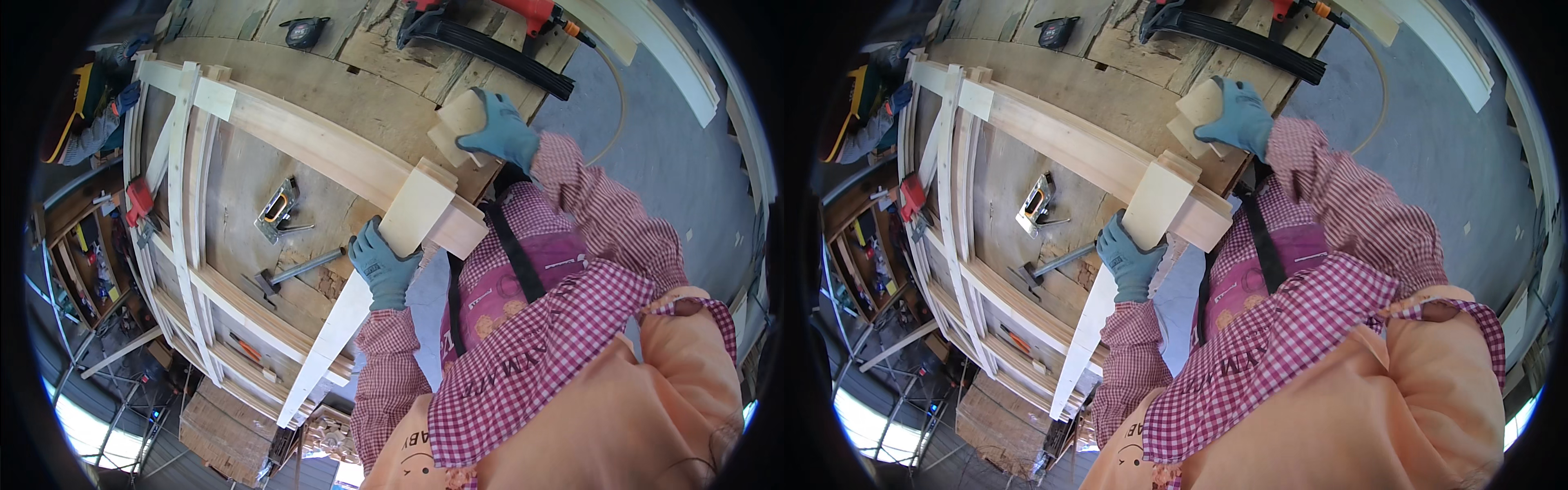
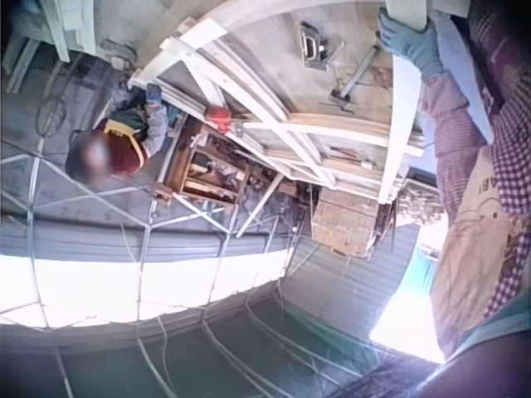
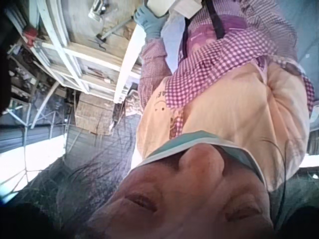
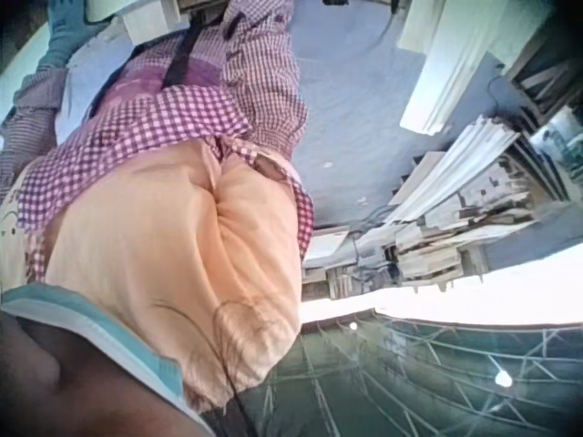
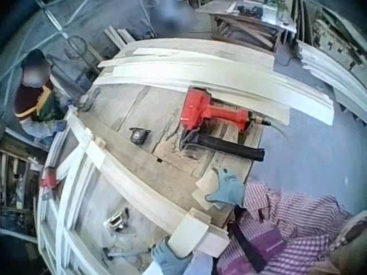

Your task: The person assembles a wooden frame structure on a workbench using a nail gun and various hand tools. They position wooden planks, secure them with nails, and adjust pieces to fit the frame. The process involves repeated placement and fastening of wood components.

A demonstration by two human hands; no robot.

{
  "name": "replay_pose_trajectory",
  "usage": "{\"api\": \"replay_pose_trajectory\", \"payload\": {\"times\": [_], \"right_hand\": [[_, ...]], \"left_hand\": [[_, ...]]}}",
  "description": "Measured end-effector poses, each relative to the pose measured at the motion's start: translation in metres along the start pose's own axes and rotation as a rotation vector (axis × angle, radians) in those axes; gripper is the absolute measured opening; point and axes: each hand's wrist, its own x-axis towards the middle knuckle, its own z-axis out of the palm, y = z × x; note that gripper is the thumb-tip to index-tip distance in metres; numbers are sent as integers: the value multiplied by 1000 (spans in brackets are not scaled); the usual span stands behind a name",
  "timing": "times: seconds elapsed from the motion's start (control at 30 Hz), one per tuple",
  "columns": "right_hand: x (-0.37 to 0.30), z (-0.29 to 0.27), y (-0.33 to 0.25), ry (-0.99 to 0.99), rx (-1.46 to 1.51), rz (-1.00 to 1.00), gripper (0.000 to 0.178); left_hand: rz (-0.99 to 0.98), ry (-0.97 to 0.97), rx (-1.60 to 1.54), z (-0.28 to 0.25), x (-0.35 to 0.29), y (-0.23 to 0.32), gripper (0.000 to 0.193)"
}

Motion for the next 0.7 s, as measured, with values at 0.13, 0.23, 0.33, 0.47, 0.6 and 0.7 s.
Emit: {"api": "replay_pose_trajectory", "payload": {"times": [0.13,0.23,0.33,0.47,0.6,0.7], "right_hand": [[-38,-2,28,26,222,35,97],[-58,3,46,21,398,48,96],[-70,1,39,-1,477,49,95],[-62,3,23,38,353,-95,95],[-49,7,-1,56,180,-189,94],[-49,8,-15,16,152,-213,91]], "left_hand": [[57,246,76,-6,-14,21,82],[4,314,-78,-11,-53,56,68],[-188,-13,-513,1,-85,65,61],[-671,-186,-1352,18,-73,60,45],[-381,-110,-1133,32,-55,69,38],[-677,-276,-1151,44,-49,72,39]]}}
